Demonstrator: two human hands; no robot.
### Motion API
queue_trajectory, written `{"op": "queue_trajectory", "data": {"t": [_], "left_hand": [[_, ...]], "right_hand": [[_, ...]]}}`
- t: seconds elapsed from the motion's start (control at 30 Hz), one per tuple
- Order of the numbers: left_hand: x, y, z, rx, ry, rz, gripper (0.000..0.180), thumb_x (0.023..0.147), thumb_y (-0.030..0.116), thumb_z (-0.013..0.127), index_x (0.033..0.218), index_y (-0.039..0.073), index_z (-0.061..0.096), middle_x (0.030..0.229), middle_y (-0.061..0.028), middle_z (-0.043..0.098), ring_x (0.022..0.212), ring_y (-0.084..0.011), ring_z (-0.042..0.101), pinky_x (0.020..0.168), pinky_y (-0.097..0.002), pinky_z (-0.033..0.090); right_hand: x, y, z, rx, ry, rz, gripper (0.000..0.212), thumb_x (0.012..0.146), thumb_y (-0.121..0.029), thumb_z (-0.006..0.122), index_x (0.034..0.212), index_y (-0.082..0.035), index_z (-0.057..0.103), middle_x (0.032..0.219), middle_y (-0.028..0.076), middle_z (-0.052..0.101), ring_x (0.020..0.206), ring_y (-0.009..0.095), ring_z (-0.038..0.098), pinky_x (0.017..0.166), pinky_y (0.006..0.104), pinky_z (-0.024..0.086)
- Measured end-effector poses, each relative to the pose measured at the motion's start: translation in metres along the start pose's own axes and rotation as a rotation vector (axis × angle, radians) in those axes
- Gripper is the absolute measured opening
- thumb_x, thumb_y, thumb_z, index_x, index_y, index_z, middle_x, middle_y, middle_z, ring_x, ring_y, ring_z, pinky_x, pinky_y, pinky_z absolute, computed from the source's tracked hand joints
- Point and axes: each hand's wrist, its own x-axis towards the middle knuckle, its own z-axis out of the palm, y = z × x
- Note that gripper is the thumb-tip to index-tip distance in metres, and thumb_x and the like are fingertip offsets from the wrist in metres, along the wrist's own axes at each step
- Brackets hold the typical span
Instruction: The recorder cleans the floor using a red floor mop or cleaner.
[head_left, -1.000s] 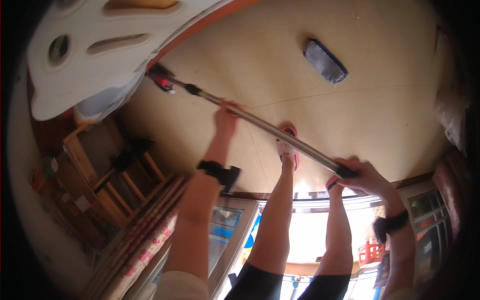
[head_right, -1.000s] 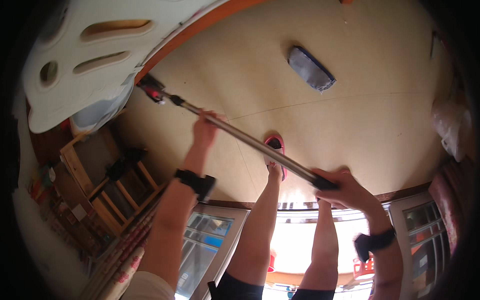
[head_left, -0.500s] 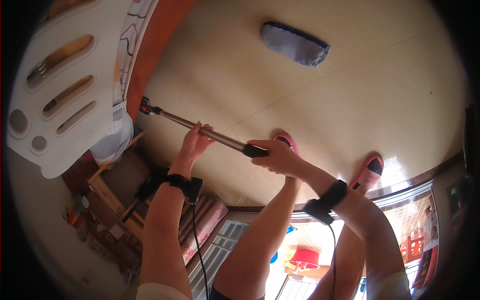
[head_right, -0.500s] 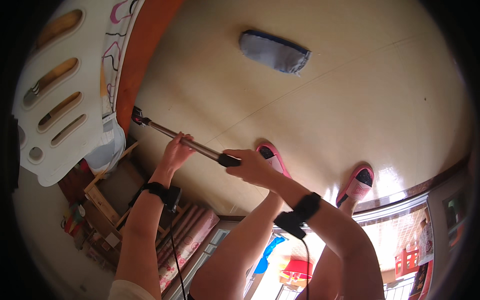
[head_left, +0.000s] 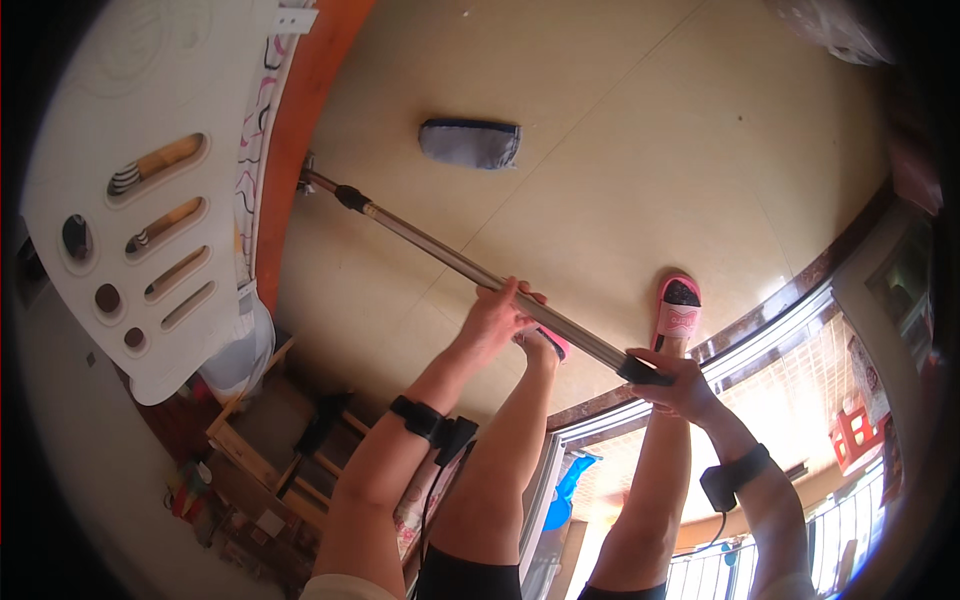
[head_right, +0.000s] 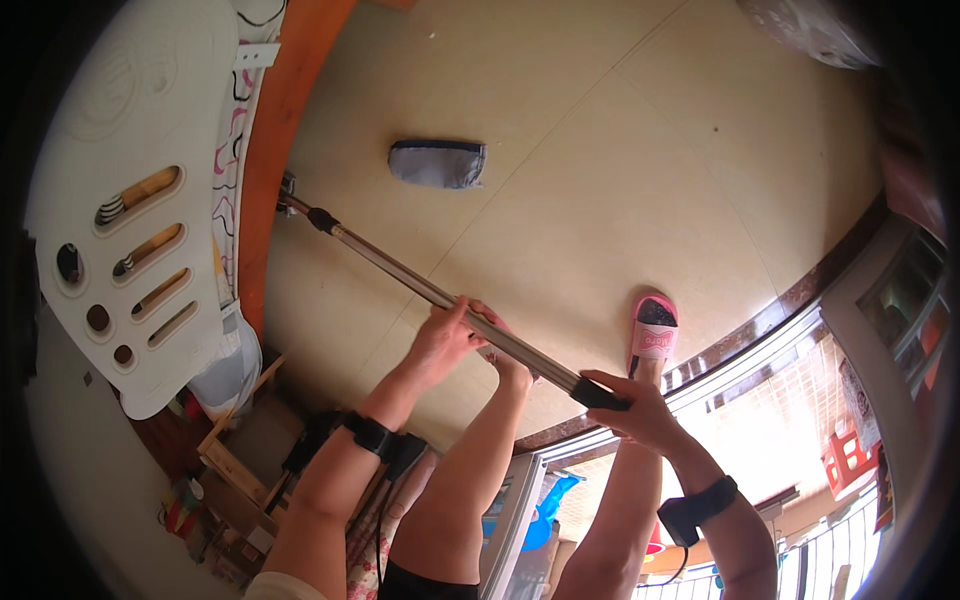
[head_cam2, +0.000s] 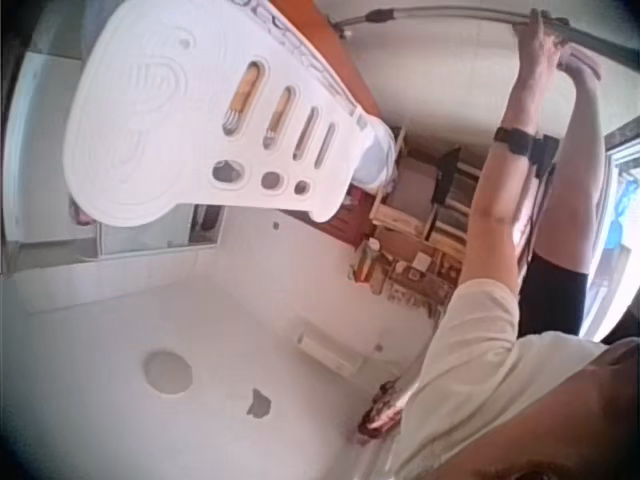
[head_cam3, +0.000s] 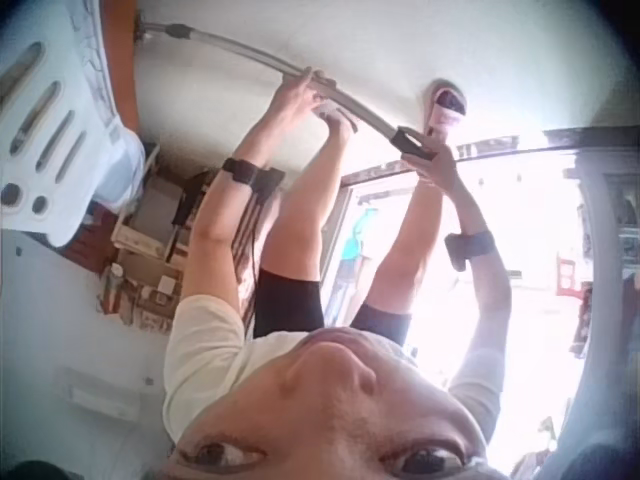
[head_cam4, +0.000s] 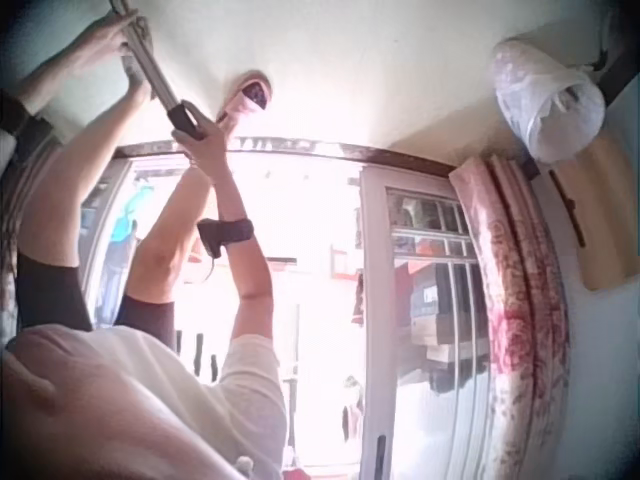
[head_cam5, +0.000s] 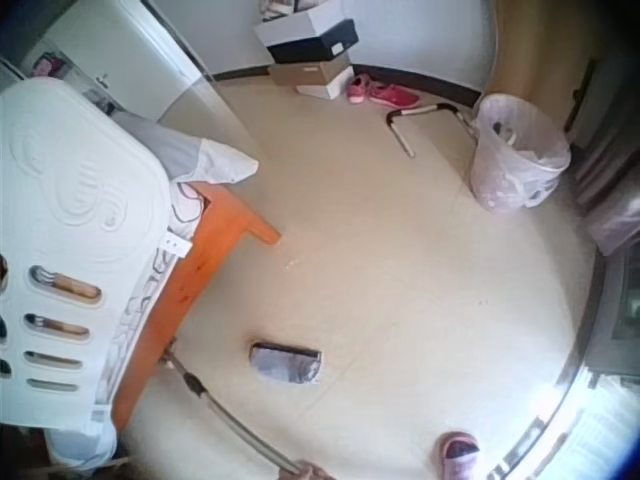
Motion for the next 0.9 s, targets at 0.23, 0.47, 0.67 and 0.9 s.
{"op": "queue_trajectory", "data": {"t": [0.23, 0.47, 0.67, 0.9], "left_hand": [[-0.057, -0.073, 0.103, -0.062, -0.077, -0.299, 0.027, 0.092, 0.039, 0.041, 0.096, 0.013, 0.047, 0.094, -0.0028, 0.056, 0.107, -0.0213, 0.050, 0.091, -0.0384, 0.038], [-0.032, 0.030, -0.012, -0.112, 0.501, 0.393, 0.022, 0.092, 0.028, 0.047, 0.081, 0.009, 0.048, 0.071, -0.0003, 0.049, 0.066, -0.0125, 0.051, 0.067, -0.0358, 0.046], [-0.016, 0.068, -0.041, 0.219, 0.577, 0.166, 0.022, 0.085, 0.019, 0.049, 0.087, 0.005, 0.032, 0.074, -0.0077, 0.044, 0.061, -0.0195, 0.052, 0.062, -0.0429, 0.053], [-0.050, -0.038, 0.015, 0.192, 0.443, -0.101, 0.023, 0.089, 0.025, 0.050, 0.091, 0.004, 0.042, 0.078, -0.0087, 0.053, 0.074, -0.0242, 0.061, 0.070, -0.0421, 0.052]], "right_hand": [[-0.137, 0.084, -0.030, 0.020, 0.124, 0.183, 0.053, 0.073, -0.002, 0.067, 0.123, -0.010, 0.051, 0.063, -0.005, 0.050, 0.049, 0.003, 0.043, 0.043, 0.0190, 0.035], [-0.137, 0.032, 0.025, -0.060, -0.032, 0.072, 0.053, 0.079, -0.011, 0.064, 0.129, -0.017, 0.045, 0.059, -0.004, 0.047, 0.046, 0.003, 0.041, 0.041, 0.0191, 0.034], [-0.124, 0.039, 0.032, 0.099, -0.091, 0.208, 0.055, 0.082, -0.014, 0.062, 0.132, -0.021, 0.041, 0.057, -0.005, 0.043, 0.043, 0.003, 0.036, 0.038, 0.0194, 0.029], [-0.221, 0.113, -0.002, 0.212, -0.028, 0.386, 0.048, 0.079, -0.005, 0.060, 0.125, -0.008, 0.046, 0.059, -0.002, 0.044, 0.043, 0.004, 0.037, 0.038, 0.0196, 0.030]]}}
